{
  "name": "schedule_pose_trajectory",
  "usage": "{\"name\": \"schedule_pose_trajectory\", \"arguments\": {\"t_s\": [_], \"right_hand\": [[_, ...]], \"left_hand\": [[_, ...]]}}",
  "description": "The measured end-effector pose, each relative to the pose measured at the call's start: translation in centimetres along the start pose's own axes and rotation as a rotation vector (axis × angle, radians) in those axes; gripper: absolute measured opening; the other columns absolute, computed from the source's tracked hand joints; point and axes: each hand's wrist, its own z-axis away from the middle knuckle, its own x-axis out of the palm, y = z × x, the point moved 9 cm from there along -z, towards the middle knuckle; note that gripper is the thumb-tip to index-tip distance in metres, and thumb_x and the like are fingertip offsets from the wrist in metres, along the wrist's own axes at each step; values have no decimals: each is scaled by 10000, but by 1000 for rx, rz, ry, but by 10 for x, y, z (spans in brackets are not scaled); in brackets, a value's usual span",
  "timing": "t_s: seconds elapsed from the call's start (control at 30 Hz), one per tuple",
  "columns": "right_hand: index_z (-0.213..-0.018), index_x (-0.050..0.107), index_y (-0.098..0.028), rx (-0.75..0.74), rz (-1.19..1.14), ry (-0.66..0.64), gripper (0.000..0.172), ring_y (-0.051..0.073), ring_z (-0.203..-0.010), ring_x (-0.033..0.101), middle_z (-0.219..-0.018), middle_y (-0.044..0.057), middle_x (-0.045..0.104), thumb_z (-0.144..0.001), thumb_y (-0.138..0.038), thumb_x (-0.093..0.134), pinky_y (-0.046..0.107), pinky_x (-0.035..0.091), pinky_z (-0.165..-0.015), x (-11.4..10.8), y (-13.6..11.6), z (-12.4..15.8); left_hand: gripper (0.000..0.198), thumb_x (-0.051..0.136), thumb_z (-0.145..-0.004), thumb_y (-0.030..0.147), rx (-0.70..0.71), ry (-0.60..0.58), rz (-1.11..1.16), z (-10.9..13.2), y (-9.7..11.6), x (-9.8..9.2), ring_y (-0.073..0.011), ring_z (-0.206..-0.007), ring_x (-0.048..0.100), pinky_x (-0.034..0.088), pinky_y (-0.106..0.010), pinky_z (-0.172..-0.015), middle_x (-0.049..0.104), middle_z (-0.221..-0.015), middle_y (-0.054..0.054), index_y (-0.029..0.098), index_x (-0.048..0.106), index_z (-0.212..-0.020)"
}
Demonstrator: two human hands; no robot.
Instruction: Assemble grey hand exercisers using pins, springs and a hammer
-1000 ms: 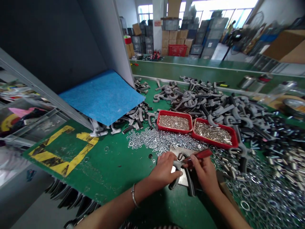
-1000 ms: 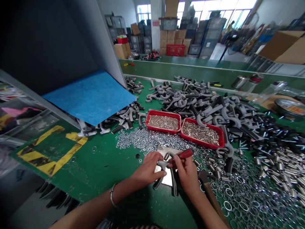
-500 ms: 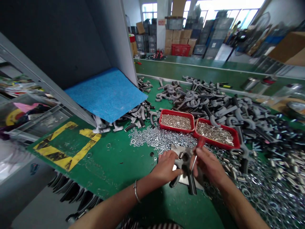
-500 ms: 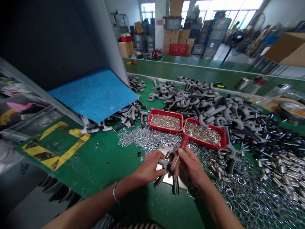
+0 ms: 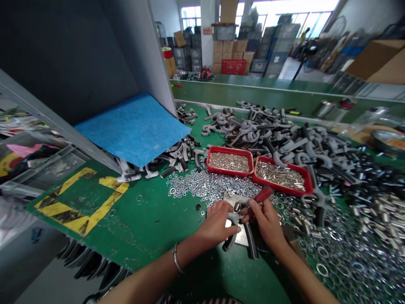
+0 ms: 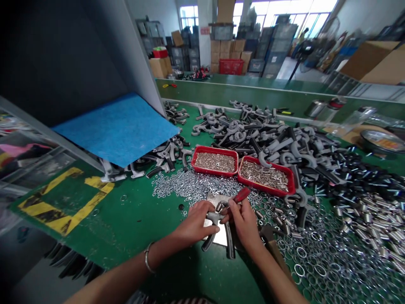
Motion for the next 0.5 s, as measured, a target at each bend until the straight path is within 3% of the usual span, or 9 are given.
{"name": "schedule_pose_trajectory", "arguments": {"t_s": [0.23,0.43,0.5], "right_hand": [[-924,475,-251,-110,371,39,211,250,-619,633,-686,15,637,-918,-457,517,340,449,-624,6,-11,4],[-940,521,-234,-178,326,-28,231,228,-669,606,-726,20,620,-905,-462,538,311,426,-608,18,-24,0],[-936,499,-238,-179,273,-22,258,192,-586,571,-667,-10,593,-932,-496,486,287,423,-548,22,-27,4]], "left_hand": [[382,725,-776,369,16,20,29,3,1,0,-252,-1070,474,356,-369,-933,545,-1116,-43,215,528,-1064],[351,729,-771,343,-7,16,11,2,0,1,-263,-1074,481,366,-372,-915,554,-1112,-52,208,537,-1032],[348,728,-770,344,-10,5,8,2,0,1,-265,-1075,486,365,-377,-920,561,-1115,-53,208,539,-1028]]}}
